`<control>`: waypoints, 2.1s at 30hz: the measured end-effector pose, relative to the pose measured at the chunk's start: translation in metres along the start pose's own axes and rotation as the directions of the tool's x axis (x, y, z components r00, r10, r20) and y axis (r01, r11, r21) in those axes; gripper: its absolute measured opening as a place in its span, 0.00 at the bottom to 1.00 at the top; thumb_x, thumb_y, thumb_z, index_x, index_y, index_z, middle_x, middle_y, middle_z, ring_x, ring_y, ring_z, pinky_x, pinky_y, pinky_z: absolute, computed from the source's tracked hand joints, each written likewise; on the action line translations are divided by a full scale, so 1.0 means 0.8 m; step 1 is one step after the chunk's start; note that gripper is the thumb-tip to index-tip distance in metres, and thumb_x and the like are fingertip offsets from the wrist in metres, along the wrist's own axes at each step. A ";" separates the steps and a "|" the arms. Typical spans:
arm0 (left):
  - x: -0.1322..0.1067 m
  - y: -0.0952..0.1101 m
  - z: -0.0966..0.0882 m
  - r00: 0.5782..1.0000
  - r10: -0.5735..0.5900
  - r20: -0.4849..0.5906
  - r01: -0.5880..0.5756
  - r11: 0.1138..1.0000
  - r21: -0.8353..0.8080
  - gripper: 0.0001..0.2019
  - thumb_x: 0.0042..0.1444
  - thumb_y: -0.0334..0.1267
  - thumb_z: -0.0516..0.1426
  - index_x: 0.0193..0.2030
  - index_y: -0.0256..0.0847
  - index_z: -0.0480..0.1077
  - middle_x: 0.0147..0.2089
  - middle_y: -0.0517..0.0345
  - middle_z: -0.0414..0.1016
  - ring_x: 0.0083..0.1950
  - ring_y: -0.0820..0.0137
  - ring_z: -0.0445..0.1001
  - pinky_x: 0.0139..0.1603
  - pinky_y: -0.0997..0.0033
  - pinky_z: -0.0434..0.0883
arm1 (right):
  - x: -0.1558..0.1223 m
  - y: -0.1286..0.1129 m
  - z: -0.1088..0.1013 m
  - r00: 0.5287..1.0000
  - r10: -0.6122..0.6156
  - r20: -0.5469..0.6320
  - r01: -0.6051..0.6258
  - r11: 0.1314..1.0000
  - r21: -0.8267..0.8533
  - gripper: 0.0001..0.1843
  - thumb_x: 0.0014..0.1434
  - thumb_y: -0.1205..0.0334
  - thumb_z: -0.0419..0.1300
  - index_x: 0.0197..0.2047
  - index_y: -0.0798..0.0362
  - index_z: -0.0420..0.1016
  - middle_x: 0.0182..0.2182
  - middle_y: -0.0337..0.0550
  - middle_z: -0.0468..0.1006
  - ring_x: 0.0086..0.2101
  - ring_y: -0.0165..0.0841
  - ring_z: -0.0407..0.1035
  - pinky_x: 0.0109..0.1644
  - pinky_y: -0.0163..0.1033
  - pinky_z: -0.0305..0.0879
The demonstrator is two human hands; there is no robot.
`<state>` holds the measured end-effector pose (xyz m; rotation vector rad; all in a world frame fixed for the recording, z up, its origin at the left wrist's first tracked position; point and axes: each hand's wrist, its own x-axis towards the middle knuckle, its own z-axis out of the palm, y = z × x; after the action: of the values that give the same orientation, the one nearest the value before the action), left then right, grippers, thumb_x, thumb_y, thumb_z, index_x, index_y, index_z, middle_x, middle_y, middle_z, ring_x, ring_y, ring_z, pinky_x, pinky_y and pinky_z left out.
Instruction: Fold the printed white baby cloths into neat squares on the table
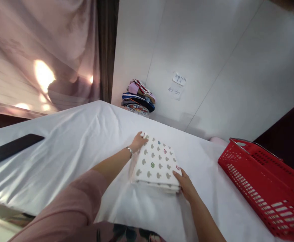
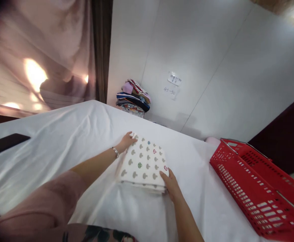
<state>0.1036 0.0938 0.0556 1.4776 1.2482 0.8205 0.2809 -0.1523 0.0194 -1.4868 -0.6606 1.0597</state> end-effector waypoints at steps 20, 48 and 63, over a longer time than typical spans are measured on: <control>-0.130 -0.066 -0.030 0.607 0.538 0.585 -0.793 0.463 0.397 0.34 0.47 0.50 0.61 0.61 0.49 0.59 0.66 0.52 0.56 0.67 0.60 0.52 0.68 0.54 0.39 | 0.041 0.018 0.052 0.987 0.143 0.069 -0.154 0.965 0.214 0.43 0.48 0.54 0.67 0.63 0.49 0.51 0.43 0.45 0.77 0.33 0.37 0.74 0.37 0.46 0.74; -0.192 -0.111 -0.070 0.895 0.432 0.112 -0.410 0.697 0.589 0.33 0.50 0.52 0.56 0.62 0.45 0.57 0.69 0.50 0.47 0.69 0.53 0.47 0.61 0.52 0.61 | 0.089 -0.025 0.036 0.980 -0.108 -0.166 0.064 0.965 -0.253 0.24 0.48 0.50 0.61 0.49 0.50 0.72 0.45 0.44 0.75 0.43 0.37 0.70 0.39 0.38 0.68; -0.175 -0.106 -0.150 0.789 0.500 0.358 -0.585 0.431 0.687 0.29 0.48 0.37 0.56 0.60 0.48 0.61 0.69 0.53 0.49 0.69 0.55 0.47 0.64 0.50 0.52 | 0.002 0.024 0.055 0.913 -0.386 0.132 0.396 0.763 -0.511 0.24 0.52 0.53 0.59 0.53 0.46 0.70 0.55 0.44 0.66 0.52 0.39 0.62 0.50 0.42 0.65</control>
<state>-0.0656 -0.0131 0.0219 2.7250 1.0748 0.5870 0.2397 -0.1350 0.0023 -1.6962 -1.2973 0.5795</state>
